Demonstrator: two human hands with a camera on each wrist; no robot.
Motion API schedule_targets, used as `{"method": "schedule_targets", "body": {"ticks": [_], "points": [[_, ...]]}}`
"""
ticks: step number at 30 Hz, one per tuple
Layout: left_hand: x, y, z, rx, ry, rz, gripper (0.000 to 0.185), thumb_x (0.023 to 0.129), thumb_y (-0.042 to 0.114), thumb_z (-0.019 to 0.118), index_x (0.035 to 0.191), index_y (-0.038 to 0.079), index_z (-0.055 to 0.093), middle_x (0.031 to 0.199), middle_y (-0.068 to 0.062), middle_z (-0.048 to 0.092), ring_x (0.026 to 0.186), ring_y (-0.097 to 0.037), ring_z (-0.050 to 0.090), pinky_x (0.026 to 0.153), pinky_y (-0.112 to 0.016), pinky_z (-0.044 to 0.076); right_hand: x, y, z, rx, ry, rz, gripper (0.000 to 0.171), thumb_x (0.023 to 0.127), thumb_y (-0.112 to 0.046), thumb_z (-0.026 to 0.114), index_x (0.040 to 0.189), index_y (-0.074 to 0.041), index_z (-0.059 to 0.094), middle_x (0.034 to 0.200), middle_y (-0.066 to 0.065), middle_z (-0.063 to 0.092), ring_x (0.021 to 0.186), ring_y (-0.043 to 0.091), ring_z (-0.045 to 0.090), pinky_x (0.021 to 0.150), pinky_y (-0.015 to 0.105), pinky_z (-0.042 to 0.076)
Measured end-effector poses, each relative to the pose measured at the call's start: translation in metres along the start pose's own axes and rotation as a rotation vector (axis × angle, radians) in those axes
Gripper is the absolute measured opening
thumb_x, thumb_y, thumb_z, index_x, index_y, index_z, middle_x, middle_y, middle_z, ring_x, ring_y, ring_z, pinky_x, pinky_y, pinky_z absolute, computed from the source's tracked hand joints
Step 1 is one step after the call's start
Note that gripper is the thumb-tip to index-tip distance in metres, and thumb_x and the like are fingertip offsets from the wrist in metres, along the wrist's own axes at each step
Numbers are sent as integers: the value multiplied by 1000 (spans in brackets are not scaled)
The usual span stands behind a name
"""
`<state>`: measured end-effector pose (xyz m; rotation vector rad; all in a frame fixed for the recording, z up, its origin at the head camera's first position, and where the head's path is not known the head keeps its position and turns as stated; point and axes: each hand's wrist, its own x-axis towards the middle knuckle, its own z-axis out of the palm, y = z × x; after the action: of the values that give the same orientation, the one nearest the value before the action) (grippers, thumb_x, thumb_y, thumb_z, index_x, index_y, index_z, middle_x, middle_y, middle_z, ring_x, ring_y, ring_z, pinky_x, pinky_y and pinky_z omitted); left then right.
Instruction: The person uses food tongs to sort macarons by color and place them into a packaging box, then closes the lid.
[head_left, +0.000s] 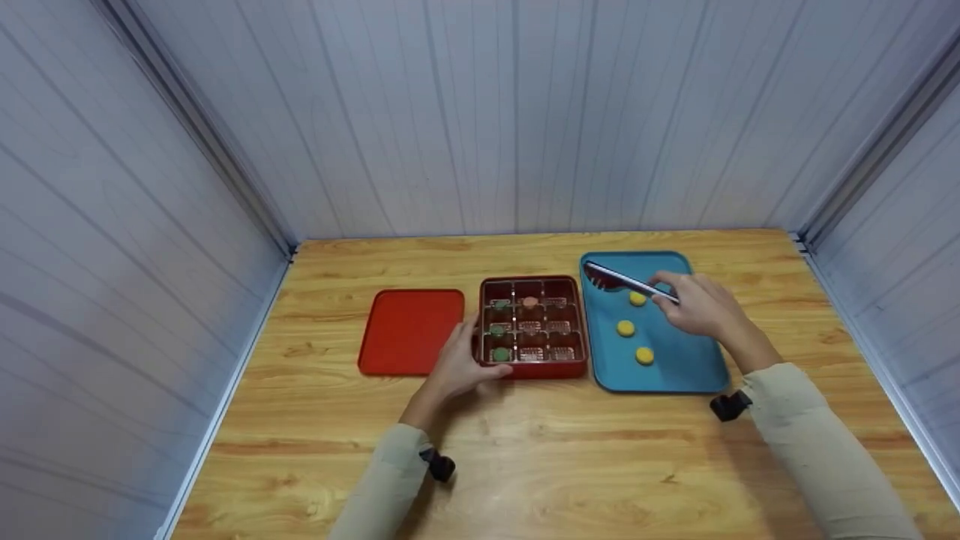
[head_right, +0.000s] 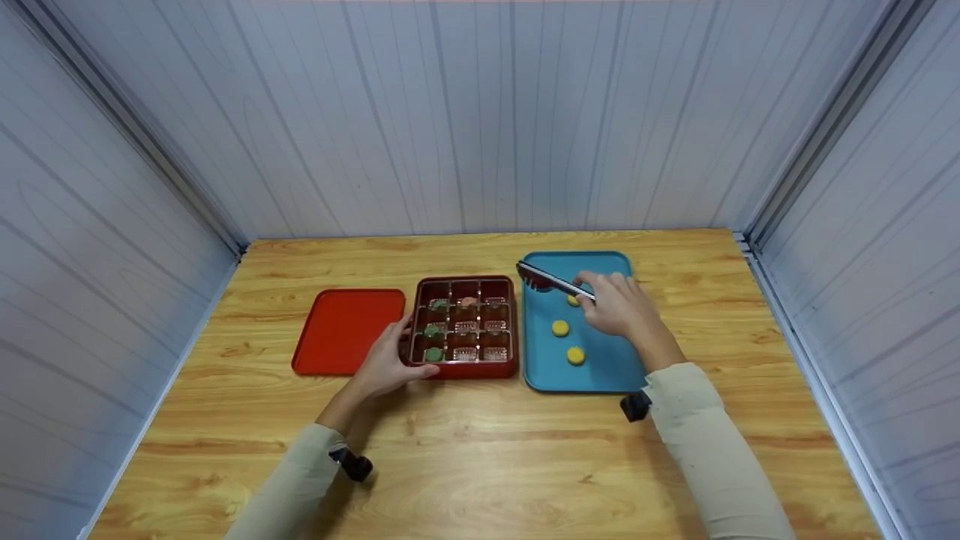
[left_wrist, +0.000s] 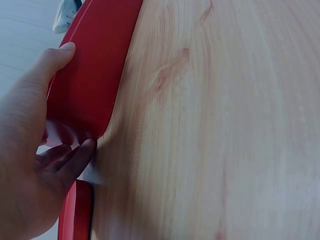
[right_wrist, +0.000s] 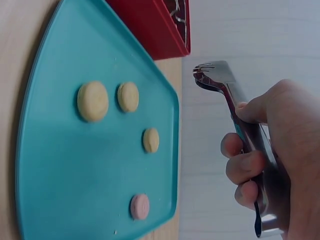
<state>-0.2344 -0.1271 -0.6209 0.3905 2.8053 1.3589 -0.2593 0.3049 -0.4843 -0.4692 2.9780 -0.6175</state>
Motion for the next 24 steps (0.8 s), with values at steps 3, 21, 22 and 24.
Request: {"method": "schedule_targets", "body": {"ticks": [3,21,22,24], "points": [[0,1,-1,-25,-15,-3,131,78,67,97,176,6,34,154,-24,59,138,-44,63,119,-68,53,3,-6,3,2,8,-32,31,114,-21,64,141,-10,72,67,3,59,51,15,43,48,30,31],[-1,3,-3,-47,-29,-7,134,78,68,97,177,5,31,159,-26,56,143,-47,60,122,-69,51,12,-49,18,-41,4,-146,32,114,-23,64,142,-11,74,59,-1,53,49,12,33,48,27,21],[0,1,-2,-30,-23,-1,133,79,70,95,176,5,32,158,-26,56,140,-45,62,120,-67,53,12,-51,18,-39,-3,-149,32,114,-23,64,142,-12,74,59,-2,53,49,12,32,49,27,21],[-1,1,-1,-24,-18,3,131,80,70,94,175,4,33,156,-26,57,138,-44,63,119,-66,55,12,-57,19,-39,-10,-156,32,115,-25,63,142,-12,74,59,-3,52,49,12,31,49,27,20]]}}
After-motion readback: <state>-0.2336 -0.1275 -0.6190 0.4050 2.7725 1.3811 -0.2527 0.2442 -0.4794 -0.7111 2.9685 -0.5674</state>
